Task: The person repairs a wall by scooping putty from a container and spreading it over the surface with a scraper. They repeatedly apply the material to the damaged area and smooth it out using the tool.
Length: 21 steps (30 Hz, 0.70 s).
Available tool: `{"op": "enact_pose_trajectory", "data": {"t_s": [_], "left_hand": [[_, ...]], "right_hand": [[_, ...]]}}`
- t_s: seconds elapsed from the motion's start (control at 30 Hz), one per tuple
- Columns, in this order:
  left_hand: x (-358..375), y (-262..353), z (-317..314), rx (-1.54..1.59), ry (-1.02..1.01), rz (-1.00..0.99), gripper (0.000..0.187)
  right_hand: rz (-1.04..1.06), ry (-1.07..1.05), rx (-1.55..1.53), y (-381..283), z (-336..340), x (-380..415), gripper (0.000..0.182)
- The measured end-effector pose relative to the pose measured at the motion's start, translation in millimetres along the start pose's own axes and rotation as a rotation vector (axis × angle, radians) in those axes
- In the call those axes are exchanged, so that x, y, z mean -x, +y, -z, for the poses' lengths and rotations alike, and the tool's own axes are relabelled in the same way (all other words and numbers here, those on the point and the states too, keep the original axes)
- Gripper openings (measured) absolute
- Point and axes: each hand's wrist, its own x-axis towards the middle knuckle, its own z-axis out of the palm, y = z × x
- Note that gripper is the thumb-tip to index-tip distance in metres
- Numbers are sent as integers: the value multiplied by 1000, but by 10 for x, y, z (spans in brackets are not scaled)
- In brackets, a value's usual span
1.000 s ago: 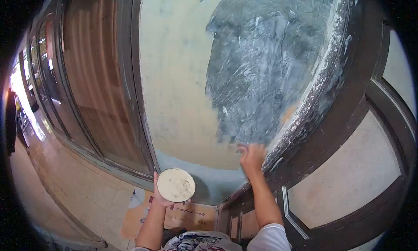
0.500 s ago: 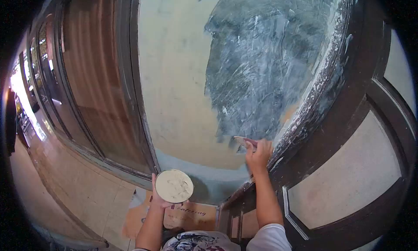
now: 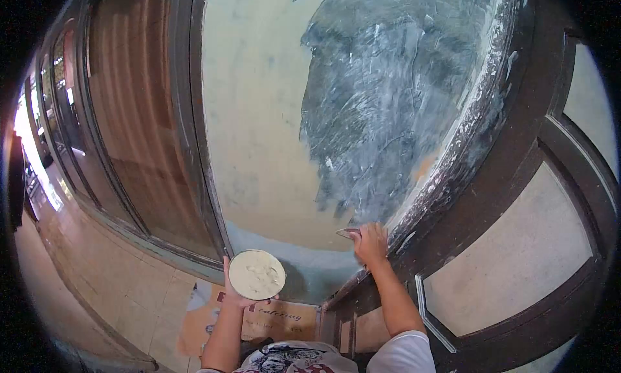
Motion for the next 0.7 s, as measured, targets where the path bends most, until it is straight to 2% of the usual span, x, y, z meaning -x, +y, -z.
{"op": "enact_pose_trajectory", "data": {"t_s": [0.07, 0.13, 0.17, 0.2, 0.27, 0.33, 0.37, 0.5, 0.53, 0.6, 0.67, 0.7], "left_hand": [[-13, -4, -44, 38, 25, -15, 117], [0, -24, -132, 157, 71, -33, 118], [0, -32, -136, 205, 142, -58, 118], [-2, -40, -132, 252, 212, -83, 118], [1, -48, -35, 147, 174, -82, 118], [-5, -62, 16, 153, 132, -73, 117], [3, -32, 157, 13, -22, -5, 116], [42, -60, 81, 23, 38, -15, 115], [34, -73, 23, 129, 118, -48, 115], [8, -83, 7, 233, 195, -80, 115], [8, -103, 93, 246, 153, -83, 113], [17, -103, 157, 204, 105, -76, 112]], "right_hand": [[-34, -9, -17, 138, 6, -166, 32], [-192, 295, -89, 120, 250, -390, 32], [-166, 373, -74, 225, 182, -355, 31], [-167, 371, -72, 242, 143, -284, 31], [-100, 152, -148, 211, 64, -18, 23], [-34, 115, -90, 136, -25, 68, 27], [-57, 120, -72, 172, -49, 47, 27], [-208, 282, -76, 226, 192, -258, 25], [-271, 358, -95, 241, 215, -287, 24], [-232, 275, -165, 260, 90, -63, 24], [-38, 86, -91, 178, -64, 125, 29], [-28, 2, -26, 138, -51, 127, 30]]}}
